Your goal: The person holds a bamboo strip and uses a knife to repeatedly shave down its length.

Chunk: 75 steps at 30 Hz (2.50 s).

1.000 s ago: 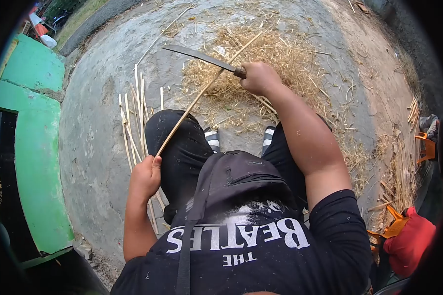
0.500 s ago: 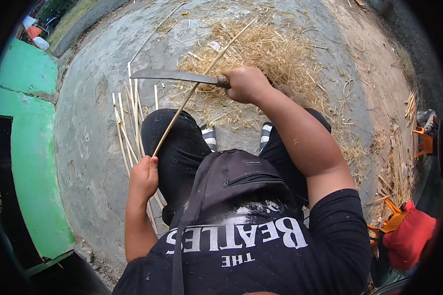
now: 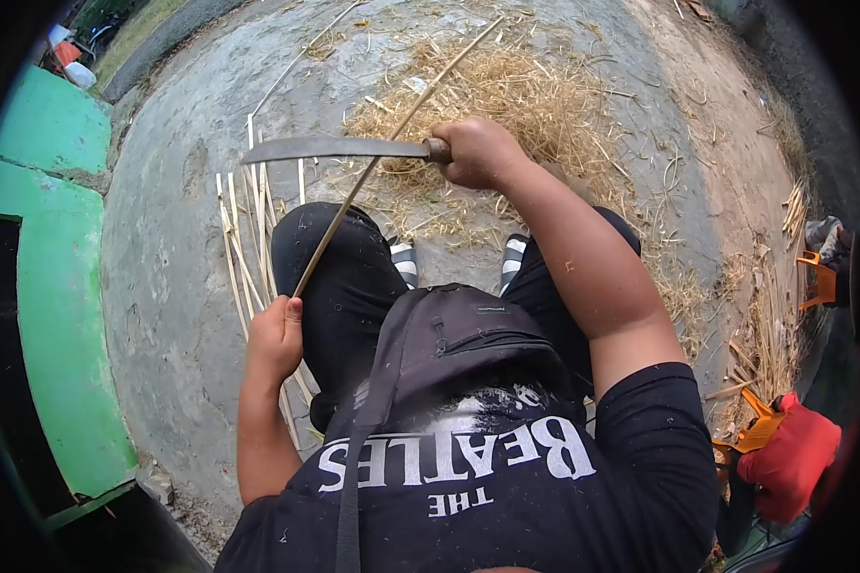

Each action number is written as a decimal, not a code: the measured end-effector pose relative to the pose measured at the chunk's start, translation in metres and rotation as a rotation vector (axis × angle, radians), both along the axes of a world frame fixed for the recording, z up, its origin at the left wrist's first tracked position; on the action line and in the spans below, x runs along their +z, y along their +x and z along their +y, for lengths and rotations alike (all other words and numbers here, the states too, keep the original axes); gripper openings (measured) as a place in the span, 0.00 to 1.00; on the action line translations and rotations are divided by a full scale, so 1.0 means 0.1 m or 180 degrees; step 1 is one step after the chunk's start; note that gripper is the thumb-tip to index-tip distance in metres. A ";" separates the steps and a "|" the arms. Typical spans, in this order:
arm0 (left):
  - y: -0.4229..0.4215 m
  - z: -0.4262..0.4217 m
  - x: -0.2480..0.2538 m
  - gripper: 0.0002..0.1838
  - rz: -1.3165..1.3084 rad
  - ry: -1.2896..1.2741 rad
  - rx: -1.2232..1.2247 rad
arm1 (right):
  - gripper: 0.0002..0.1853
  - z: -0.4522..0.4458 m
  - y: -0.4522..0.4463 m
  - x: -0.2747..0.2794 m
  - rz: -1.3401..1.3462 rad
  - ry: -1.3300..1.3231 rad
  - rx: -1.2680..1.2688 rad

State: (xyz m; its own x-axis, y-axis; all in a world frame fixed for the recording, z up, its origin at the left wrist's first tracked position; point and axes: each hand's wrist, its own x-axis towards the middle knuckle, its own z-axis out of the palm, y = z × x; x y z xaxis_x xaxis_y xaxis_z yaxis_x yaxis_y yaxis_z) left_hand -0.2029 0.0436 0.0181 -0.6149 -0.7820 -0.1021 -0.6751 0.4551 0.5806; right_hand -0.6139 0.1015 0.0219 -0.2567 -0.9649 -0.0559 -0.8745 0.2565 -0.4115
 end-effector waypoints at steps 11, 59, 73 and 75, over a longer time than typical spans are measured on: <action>-0.04 -0.01 -0.01 0.31 -0.0019 -0.0098 -0.0005 | 0.13 0.04 0.03 0.11 0.0056 0.0082 -0.0098; 0.55 0.16 -0.07 0.31 0.0086 0.1177 0.0410 | 0.09 0.02 -0.24 -0.02 0.0117 -0.0016 -0.0070; 0.40 0.30 -0.04 0.31 -0.0162 0.0083 0.0205 | 0.08 -0.02 0.11 0.03 0.0507 -0.0367 0.0437; 0.34 0.30 0.00 0.30 -0.0239 -0.0026 0.0162 | 0.08 -0.01 0.14 0.12 0.0604 -0.0261 0.0477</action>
State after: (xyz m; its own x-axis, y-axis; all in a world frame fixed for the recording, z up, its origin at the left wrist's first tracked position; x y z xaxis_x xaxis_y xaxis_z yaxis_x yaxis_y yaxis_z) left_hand -0.1691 0.0736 0.0178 -0.5653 -0.8129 -0.1397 -0.7389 0.4238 0.5239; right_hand -0.6002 0.1002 0.0338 -0.1091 -0.9922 0.0597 -0.9638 0.0909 -0.2505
